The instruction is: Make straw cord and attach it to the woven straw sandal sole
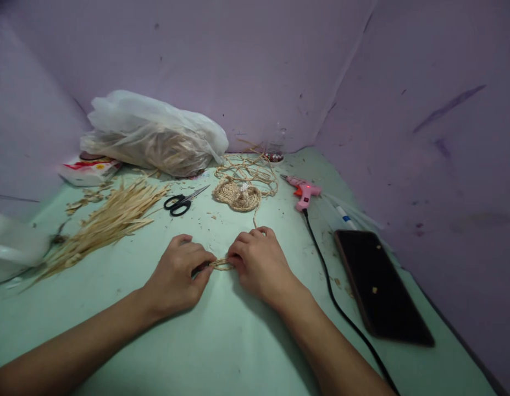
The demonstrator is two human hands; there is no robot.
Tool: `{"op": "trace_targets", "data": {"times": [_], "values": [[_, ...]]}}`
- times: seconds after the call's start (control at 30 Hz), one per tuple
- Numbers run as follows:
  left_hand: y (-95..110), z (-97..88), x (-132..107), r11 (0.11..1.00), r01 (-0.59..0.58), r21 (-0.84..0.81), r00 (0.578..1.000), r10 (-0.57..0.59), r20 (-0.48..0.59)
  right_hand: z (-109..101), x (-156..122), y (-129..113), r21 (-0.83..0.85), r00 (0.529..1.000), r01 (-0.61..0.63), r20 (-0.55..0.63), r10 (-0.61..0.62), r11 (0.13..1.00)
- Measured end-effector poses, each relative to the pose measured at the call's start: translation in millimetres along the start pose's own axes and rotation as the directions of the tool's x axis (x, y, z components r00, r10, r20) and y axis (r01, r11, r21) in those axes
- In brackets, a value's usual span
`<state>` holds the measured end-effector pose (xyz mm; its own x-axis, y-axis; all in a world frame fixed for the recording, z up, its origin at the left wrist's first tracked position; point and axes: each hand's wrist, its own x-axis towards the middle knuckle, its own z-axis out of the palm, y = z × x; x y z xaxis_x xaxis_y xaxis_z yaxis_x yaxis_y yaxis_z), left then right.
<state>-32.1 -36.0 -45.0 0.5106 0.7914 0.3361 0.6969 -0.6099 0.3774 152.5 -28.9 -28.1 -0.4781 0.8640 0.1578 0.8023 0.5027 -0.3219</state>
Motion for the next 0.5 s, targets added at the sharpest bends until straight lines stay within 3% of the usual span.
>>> {"op": "trace_targets", "data": {"times": [0.27, 0.5], "values": [[-1, 1.9, 0, 0.999, 0.031, -0.013, 0.999, -0.031, -0.023, -2, -6, 8, 0.021, 0.995, 0.023, -0.098, -0.021, 1.000], [-1, 3.5, 0, 0.999, 0.027, -0.031, 0.997, -0.029, -0.068, -9, -9, 4, -0.041, 0.999, 0.037, 0.036, -0.036, 0.998]]}}
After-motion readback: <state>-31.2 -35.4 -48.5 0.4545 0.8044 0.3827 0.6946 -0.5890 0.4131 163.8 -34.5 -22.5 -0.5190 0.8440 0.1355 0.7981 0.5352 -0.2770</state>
